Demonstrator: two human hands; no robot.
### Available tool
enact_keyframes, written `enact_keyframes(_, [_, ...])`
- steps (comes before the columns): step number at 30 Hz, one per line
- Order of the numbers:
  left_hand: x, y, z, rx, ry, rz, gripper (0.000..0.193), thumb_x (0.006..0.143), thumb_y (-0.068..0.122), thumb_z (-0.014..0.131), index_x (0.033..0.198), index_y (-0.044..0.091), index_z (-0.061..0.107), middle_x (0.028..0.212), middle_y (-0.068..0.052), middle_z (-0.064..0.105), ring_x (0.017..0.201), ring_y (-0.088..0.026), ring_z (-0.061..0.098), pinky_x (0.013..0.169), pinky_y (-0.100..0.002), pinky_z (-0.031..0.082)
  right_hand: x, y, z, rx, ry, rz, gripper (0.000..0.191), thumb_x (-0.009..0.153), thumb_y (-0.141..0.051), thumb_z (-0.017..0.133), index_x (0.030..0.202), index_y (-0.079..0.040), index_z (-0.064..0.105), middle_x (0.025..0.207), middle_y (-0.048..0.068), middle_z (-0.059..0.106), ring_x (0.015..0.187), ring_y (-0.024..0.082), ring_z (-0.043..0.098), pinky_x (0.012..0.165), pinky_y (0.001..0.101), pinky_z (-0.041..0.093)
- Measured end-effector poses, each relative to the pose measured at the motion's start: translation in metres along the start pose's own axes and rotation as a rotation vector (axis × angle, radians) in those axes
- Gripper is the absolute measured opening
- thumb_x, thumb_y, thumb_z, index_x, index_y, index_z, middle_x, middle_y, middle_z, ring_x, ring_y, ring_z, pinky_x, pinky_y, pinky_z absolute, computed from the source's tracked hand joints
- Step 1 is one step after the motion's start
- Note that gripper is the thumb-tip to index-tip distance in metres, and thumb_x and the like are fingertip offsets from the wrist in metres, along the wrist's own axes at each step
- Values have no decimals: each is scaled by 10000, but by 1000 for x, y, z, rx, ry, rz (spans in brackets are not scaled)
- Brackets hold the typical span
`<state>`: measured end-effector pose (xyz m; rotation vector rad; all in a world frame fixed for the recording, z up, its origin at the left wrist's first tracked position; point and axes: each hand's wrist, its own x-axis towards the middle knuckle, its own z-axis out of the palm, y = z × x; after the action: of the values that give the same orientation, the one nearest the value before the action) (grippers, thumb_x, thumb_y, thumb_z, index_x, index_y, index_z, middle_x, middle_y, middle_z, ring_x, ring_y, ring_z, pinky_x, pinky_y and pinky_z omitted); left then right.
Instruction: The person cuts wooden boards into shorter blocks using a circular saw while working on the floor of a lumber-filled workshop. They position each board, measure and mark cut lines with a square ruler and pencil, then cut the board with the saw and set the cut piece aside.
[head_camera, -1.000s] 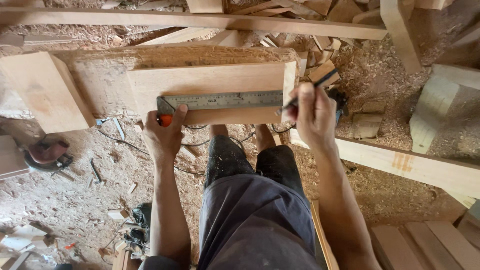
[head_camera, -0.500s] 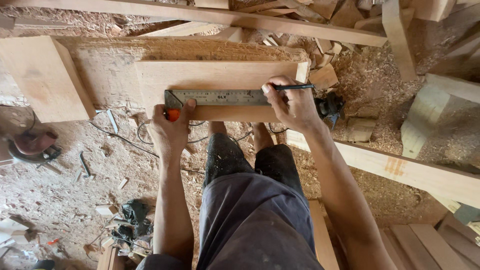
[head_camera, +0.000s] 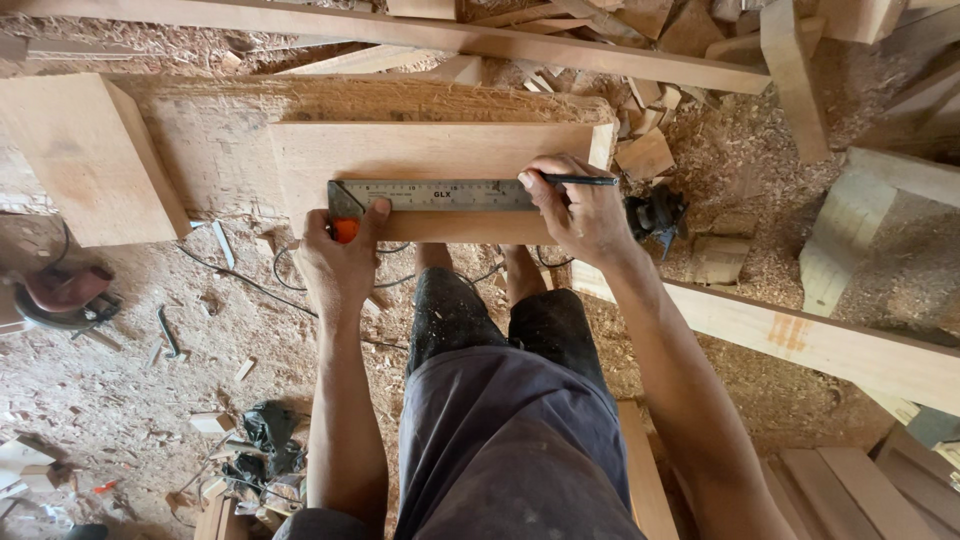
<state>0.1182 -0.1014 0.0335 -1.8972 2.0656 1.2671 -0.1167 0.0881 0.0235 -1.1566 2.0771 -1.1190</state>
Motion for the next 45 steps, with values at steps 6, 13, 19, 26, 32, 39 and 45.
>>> enact_keyframes(6, [-2, 3, 0, 5, 31, 38, 682, 828, 667, 784, 897, 5, 637, 624, -45, 639, 521, -139, 663, 483, -300, 550, -2, 12, 5, -12, 4, 35, 126, 1077, -151, 659, 1067, -28, 682, 893, 104, 737, 695, 170, 698, 568, 315, 530])
enact_keyframes(13, [-1, 0, 4, 3, 37, -3, 648, 825, 620, 814, 909, 2, 636, 679, -75, 669, 531, -155, 671, 481, -305, 544, -35, 39, -6, 868, 457, 306, 167, 1103, -190, 621, 1062, -39, 677, 881, 90, 704, 674, 140, 657, 566, 303, 551])
enact_keyframes(19, [4, -8, 8, -59, -25, -30, 630, 833, 597, 778, 1016, 17, 615, 720, -65, 675, 502, -143, 658, 447, -308, 595, -111, 45, -16, 754, 689, 516, 211, 1089, -235, 604, 1014, -41, 640, 857, 93, 695, 654, 139, 643, 547, 291, 550])
enact_keyframes(26, [-3, -8, 10, -75, 10, 35, 655, 819, 642, 778, 925, 20, 602, 706, -40, 636, 488, -105, 672, 404, -286, 570, -165, 40, -4, 769, 717, 717, 204, 1063, -224, 631, 1038, -22, 625, 836, 97, 689, 666, 145, 636, 611, 305, 549])
enact_keyframes(32, [3, -24, 14, 0, 49, 59, 711, 814, 678, 787, 923, -7, 631, 677, -51, 641, 515, -150, 649, 462, -315, 555, -172, 32, -1, 794, 734, 654, 215, 1050, -228, 657, 1066, -17, 623, 852, 82, 685, 705, 135, 629, 642, 304, 539])
enact_keyframes(39, [2, -29, 15, 142, 126, 183, 708, 835, 678, 799, 968, -5, 666, 808, -117, 692, 710, -241, 689, 666, -457, 581, -177, 16, -3, 754, 759, 631, 237, 1061, -254, 665, 1068, -20, 627, 854, 72, 690, 711, 122, 632, 645, 284, 535])
enact_keyframes(45, [23, -5, -14, 440, -100, 160, 615, 1006, 558, 630, 1265, 6, 555, 972, -181, 709, 836, -308, 702, 726, -460, 559, -186, -1, 3, 730, 800, 637, 244, 1050, -258, 667, 1055, -17, 625, 834, 70, 691, 678, 116, 634, 611, 270, 537])
